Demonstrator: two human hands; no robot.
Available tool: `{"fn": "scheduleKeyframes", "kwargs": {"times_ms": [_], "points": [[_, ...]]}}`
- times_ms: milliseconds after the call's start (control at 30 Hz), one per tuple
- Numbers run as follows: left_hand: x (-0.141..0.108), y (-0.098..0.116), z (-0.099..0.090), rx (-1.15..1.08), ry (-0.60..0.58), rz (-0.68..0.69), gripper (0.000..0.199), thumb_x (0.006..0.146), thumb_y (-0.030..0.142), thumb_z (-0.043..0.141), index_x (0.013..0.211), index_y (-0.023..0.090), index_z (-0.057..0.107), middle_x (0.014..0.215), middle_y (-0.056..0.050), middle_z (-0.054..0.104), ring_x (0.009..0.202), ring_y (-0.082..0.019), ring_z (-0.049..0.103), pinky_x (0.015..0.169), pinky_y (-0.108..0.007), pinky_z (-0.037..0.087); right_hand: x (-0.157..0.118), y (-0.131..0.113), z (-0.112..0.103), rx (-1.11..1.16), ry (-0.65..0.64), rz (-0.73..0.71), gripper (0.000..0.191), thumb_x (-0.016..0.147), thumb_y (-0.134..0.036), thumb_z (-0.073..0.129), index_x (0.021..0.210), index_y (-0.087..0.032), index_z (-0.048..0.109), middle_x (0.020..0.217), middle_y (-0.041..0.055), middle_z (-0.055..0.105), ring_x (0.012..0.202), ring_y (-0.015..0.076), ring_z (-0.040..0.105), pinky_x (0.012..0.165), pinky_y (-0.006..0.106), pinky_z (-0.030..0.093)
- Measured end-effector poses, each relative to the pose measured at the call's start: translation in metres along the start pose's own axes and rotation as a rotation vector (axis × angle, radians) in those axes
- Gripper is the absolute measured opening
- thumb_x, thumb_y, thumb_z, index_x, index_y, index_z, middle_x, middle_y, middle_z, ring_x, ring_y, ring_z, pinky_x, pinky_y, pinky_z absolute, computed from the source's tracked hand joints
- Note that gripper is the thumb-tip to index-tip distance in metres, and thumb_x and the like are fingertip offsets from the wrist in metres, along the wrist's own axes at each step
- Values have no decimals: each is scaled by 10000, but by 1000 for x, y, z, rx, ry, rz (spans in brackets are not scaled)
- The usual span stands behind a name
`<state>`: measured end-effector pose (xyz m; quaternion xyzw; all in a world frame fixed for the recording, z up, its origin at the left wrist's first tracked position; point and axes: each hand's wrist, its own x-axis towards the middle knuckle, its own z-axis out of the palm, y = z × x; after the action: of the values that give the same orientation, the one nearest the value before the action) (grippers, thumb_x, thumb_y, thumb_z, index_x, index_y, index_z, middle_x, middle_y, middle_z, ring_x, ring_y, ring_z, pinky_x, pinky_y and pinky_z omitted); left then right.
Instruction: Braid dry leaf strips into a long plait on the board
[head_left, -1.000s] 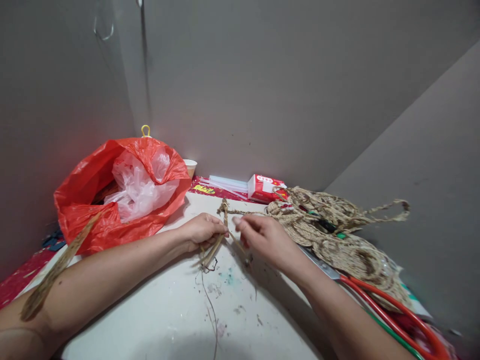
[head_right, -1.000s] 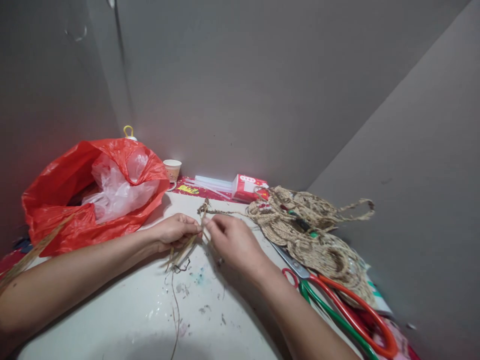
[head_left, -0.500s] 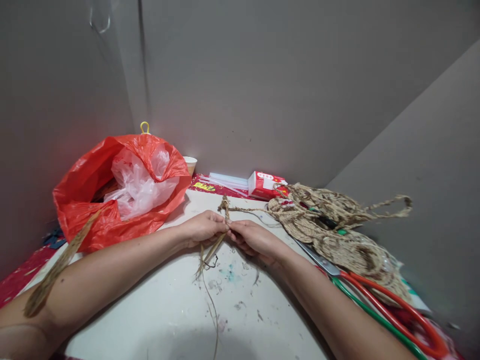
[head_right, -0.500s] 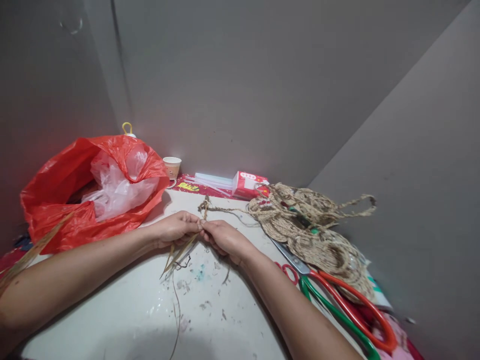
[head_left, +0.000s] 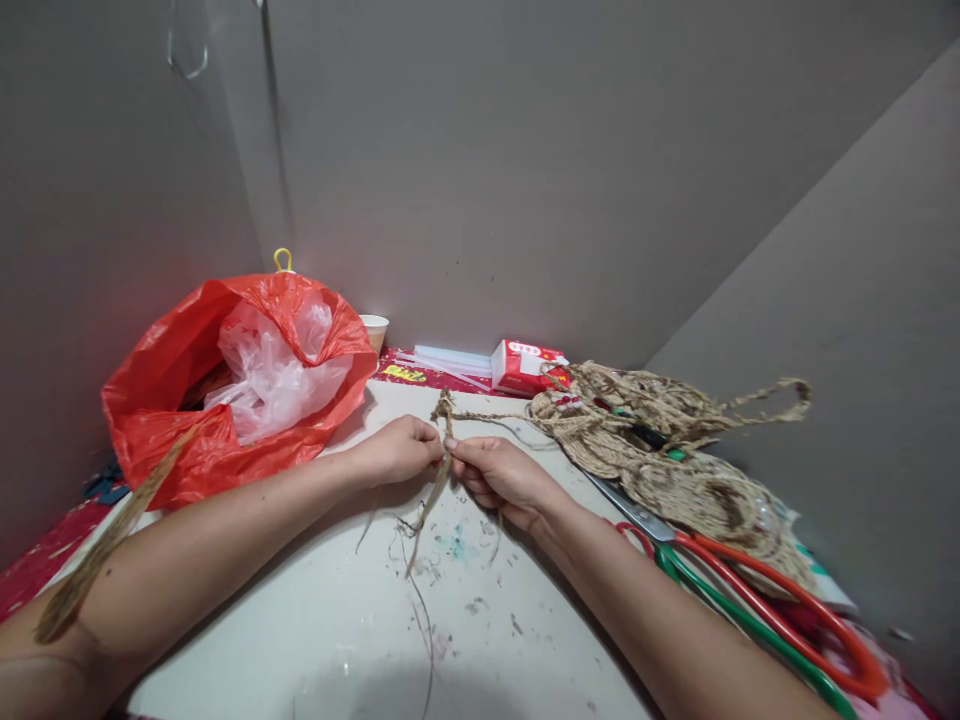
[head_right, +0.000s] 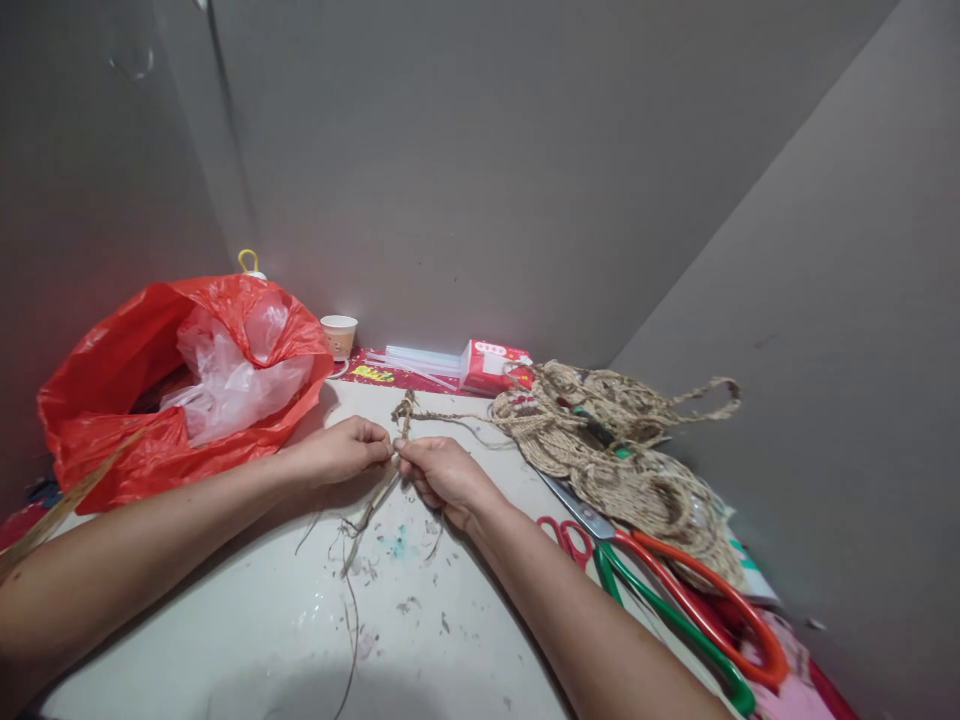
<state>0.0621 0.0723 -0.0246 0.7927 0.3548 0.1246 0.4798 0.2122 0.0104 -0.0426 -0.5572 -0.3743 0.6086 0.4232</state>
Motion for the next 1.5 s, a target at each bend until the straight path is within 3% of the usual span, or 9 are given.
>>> {"fn": "scheduleKeyframes", "kwargs": {"times_ms": [267,433,700,800,900,1000,1067,1200,1500], "points": [[-21,15,21,655,153,141,290,796,212,373,830,149,654,778,-97,678,719,-216,625,647,-307,446,-3,8,10,60,80,-9,388,690,-375,623,461,-191,369,329,-104,281,300,10,145,322,183,67],[-33,15,38,1002,97,192,284,762,120,399,936,81,620,740,-138,669,721,-250,653,620,-327,480,-6,8,12,75,47,6,343,642,-324,655,456,-180,404,334,-108,269,312,10,142,333,190,56],[-65,40,45,1135,-299,389,173,716,89,489,751,117,656,669,-108,647,564,-214,615,473,-281,413,-8,2,7,113,-29,45,238,638,-323,678,596,-137,535,375,-126,258,339,8,142,354,178,49],[-84,74,18,1021,-420,359,251,803,264,484,665,135,650,574,-78,622,480,-156,549,449,-251,356,-8,-1,5,133,-58,25,251,642,-323,676,585,-151,503,376,-130,249,338,6,125,355,178,42],[-82,88,-7,772,-143,313,265,846,277,427,756,163,649,635,-35,639,503,-109,519,484,-216,351,-9,-2,3,144,-81,-6,270,647,-324,676,571,-161,475,375,-129,248,341,9,130,353,177,44],[-55,68,-18,608,253,233,290,843,328,435,994,158,615,793,-56,670,620,-132,566,574,-234,395,-8,-1,2,149,-111,-21,304,652,-323,679,560,-171,432,391,-130,245,351,8,122,353,172,44],[-35,45,-16,466,162,133,364,788,382,519,1051,142,596,856,-77,670,645,-142,576,582,-239,409,-6,-1,1,148,-131,-15,301,661,-324,676,575,-171,432,403,-130,251,356,7,116,353,168,44],[-12,12,-9,39,-186,-27,340,800,433,490,867,130,630,560,14,544,445,-89,441,465,-219,351,-4,0,-3,132,-140,17,268,677,-310,665,599,-167,451,407,-130,255,355,8,111,350,163,38],[-7,6,-29,43,-176,-76,221,766,258,528,829,122,691,500,51,479,418,-59,379,440,-195,310,-4,3,-2,44,-74,59,234,712,-308,594,595,-175,442,418,-112,278,338,16,155,336,161,72]]}}
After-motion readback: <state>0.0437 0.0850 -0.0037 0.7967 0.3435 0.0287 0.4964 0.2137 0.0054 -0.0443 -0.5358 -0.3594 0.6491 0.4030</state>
